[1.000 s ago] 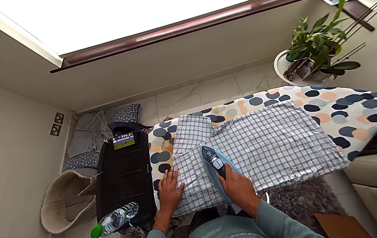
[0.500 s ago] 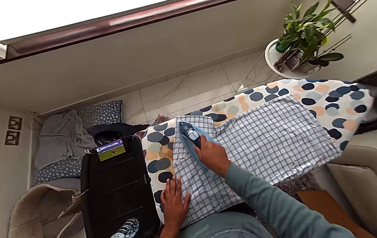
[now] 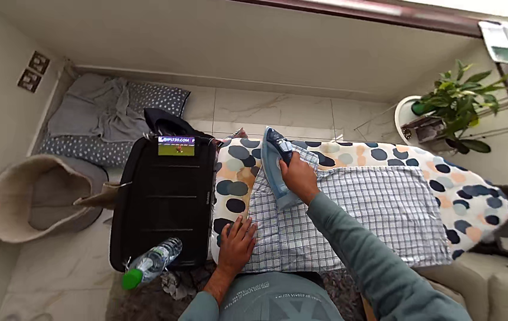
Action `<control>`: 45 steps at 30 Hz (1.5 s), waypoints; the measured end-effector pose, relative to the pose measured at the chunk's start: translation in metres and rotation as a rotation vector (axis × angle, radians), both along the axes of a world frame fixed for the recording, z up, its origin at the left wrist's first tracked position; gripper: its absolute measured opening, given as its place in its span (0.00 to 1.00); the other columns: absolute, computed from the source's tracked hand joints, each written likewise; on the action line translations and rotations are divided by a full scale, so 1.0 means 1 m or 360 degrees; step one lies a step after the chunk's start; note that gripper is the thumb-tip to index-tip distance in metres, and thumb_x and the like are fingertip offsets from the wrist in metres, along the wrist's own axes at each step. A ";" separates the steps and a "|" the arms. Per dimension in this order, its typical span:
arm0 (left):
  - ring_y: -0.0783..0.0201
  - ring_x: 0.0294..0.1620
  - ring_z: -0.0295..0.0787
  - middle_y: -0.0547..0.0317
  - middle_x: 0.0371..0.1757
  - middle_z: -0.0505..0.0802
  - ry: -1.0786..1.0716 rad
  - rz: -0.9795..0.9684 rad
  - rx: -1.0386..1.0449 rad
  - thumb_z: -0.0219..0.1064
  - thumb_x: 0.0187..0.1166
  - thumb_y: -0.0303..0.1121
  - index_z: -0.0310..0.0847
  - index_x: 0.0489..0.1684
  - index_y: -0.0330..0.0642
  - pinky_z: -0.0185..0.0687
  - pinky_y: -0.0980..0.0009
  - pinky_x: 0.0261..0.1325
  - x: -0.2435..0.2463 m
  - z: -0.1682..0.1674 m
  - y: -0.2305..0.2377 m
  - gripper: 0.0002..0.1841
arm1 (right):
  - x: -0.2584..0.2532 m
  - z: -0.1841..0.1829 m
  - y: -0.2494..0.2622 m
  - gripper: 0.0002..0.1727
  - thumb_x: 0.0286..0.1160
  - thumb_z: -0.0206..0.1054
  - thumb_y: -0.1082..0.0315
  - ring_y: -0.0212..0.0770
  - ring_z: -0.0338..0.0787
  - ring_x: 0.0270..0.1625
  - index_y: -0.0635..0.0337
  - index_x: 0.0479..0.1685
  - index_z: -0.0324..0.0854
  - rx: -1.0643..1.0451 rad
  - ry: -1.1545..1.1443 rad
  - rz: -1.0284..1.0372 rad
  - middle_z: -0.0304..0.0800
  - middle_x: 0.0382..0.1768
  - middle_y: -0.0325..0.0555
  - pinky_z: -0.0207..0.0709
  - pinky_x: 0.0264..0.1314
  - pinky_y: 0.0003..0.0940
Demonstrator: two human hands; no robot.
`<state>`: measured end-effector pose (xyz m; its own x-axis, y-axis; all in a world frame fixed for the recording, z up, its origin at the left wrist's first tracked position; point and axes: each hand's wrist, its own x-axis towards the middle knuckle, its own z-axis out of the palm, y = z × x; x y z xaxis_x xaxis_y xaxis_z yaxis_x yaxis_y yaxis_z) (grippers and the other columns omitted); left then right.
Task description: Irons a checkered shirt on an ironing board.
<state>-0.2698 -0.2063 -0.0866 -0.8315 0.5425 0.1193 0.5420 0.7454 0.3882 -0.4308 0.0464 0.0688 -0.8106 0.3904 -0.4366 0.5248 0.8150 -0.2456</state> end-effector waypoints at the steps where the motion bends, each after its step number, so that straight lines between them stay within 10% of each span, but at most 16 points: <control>1: 0.50 0.85 0.74 0.65 0.80 0.85 -0.0025 0.0018 0.0009 0.48 0.91 0.50 0.84 0.74 0.61 0.64 0.37 0.81 0.001 0.000 -0.002 0.23 | 0.006 0.000 -0.005 0.30 0.90 0.52 0.44 0.64 0.93 0.52 0.61 0.73 0.71 0.0005 -0.0002 -0.0011 0.92 0.45 0.61 0.84 0.49 0.64; 17: 0.58 0.93 0.58 0.74 0.89 0.74 -0.0393 0.0201 -0.0461 0.50 0.90 0.46 0.78 0.81 0.59 0.52 0.39 0.88 0.014 0.025 0.006 0.24 | 0.099 0.000 0.003 0.28 0.87 0.54 0.42 0.60 0.95 0.49 0.55 0.70 0.74 -0.0026 -0.0081 0.0546 0.93 0.43 0.56 0.85 0.46 0.61; 21: 0.55 0.95 0.54 0.72 0.90 0.71 -0.0500 0.0311 -0.0634 0.48 0.92 0.45 0.74 0.85 0.58 0.48 0.37 0.90 0.018 0.039 0.019 0.24 | 0.145 0.004 0.029 0.23 0.80 0.67 0.52 0.62 0.94 0.47 0.53 0.69 0.75 -0.0074 -0.0077 0.0686 0.92 0.42 0.56 0.85 0.44 0.63; 28: 0.49 0.96 0.50 0.67 0.93 0.67 -0.0562 0.0486 -0.0895 0.50 0.91 0.49 0.71 0.86 0.70 0.53 0.36 0.87 0.020 0.056 0.035 0.24 | 0.232 0.015 0.085 0.23 0.78 0.62 0.63 0.63 0.93 0.55 0.51 0.73 0.73 -0.0075 -0.0263 0.0830 0.92 0.51 0.58 0.83 0.52 0.65; 45: 0.47 0.95 0.51 0.57 0.91 0.69 -0.0601 0.0678 -0.0897 0.55 0.88 0.44 0.76 0.83 0.67 0.53 0.39 0.88 0.017 0.059 0.056 0.23 | 0.472 0.003 0.237 0.23 0.64 0.73 0.65 0.68 0.94 0.50 0.51 0.63 0.86 0.0008 -0.0249 0.0355 0.95 0.45 0.62 0.80 0.45 0.73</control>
